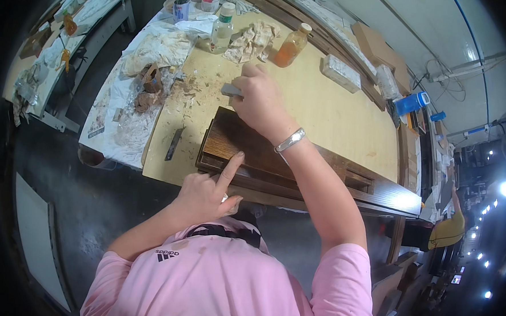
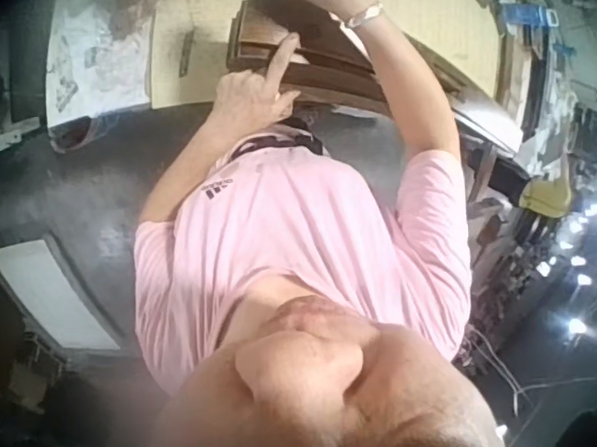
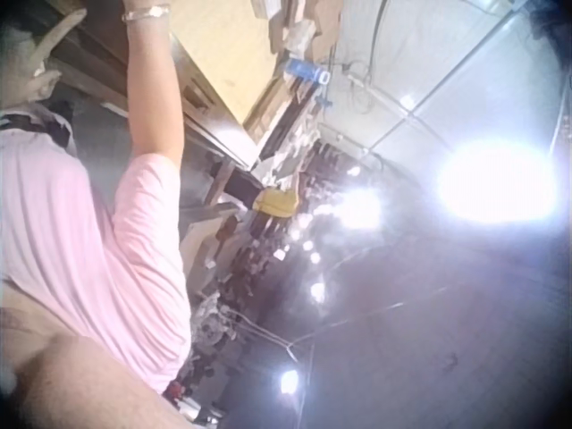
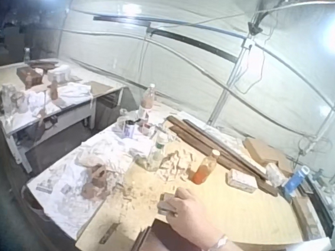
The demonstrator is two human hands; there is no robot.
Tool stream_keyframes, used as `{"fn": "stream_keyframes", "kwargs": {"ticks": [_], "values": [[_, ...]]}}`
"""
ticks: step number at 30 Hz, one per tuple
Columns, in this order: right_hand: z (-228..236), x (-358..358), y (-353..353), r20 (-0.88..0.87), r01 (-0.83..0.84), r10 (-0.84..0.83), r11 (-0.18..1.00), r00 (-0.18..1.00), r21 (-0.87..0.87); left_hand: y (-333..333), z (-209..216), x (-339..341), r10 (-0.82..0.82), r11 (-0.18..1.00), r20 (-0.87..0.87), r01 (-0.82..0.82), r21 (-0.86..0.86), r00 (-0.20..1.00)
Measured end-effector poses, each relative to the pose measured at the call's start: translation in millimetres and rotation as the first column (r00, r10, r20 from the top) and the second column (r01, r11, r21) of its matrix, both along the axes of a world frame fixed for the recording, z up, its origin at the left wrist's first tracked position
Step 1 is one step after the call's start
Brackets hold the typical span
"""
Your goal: The person rubs a wood piece with a cloth and a sanding block, then applies liquid from a bottle to the cloth and continues rubbing the wood surface.
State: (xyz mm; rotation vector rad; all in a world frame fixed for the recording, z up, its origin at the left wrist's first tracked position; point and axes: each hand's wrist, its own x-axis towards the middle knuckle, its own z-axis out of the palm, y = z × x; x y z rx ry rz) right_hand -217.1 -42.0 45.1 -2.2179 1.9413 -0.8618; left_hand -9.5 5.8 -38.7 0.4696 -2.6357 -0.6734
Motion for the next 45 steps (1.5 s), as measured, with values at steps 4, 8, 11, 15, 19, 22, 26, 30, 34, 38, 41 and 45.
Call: {"fn": "stream_keyframes", "kwargs": {"ticks": [4, 8, 11, 15, 19, 22, 26, 30, 34, 38, 41, 45], "values": [[-2, 40, 16, 0.047, 0.066, -0.066, 0.998, 0.997, -0.001, -1, -7, -1, 0.025, 1.000, -0.180, -0.024, 0.004, 0.983], [-13, 12, 28, 0.006, 0.279, -0.280, 0.960, 0.960, 0.017, 0, 0, 3, 0.003, 1.000, 0.005, -0.003, 0.025, 1.000], [-12, 4, 26, 0.059, 0.439, -0.445, 0.894, 0.894, 0.091, -1, -4, -3, -0.009, 0.995, -0.003, 0.009, 0.097, 1.000], [-20, 61, 17, 0.072, 0.359, -0.359, 0.933, 0.930, 0.008, -1, -19, -6, -0.004, 0.998, -0.182, 0.015, 0.057, 0.983], [-17, 10, 66, -0.001, 0.518, -0.518, 0.855, 0.855, -0.018, -7, -7, 1, -0.007, 0.996, -0.069, 0.013, 0.087, 0.998], [-17, -37, 104, 0.006, 0.689, -0.690, 0.722, 0.723, 0.061, -6, 7, 5, 0.000, 0.972, 0.068, -0.016, 0.235, 0.998], [-25, -40, 122, 0.134, 0.731, -0.725, 0.682, 0.676, 0.002, -36, 19, 30, 0.207, 0.866, -0.267, -0.049, 0.498, 0.941], [-37, -43, 128, 0.396, 0.722, -0.657, 0.691, 0.642, -0.024, -133, -1, 31, 0.377, 0.919, -0.100, -0.358, 0.166, 0.921], [-32, -47, 123, 0.594, 0.703, -0.585, 0.709, 0.553, 0.044, -189, -32, -53, 0.126, 0.989, 0.365, -0.144, 0.022, 0.923], [-29, -46, 125, 0.628, 0.673, -0.563, 0.735, 0.537, 0.082, -220, -93, -137, -0.083, 0.973, 0.217, 0.126, -0.192, 0.973], [-32, -49, 129, 0.643, 0.677, -0.577, 0.726, 0.504, 0.121, -215, -94, -177, -0.133, 0.884, 0.308, 0.253, -0.392, 0.942], [-33, -47, 127, 0.643, 0.684, -0.560, 0.726, 0.522, 0.076, -221, -84, -193, -0.126, 0.925, 0.327, 0.230, -0.303, 0.937]]}}
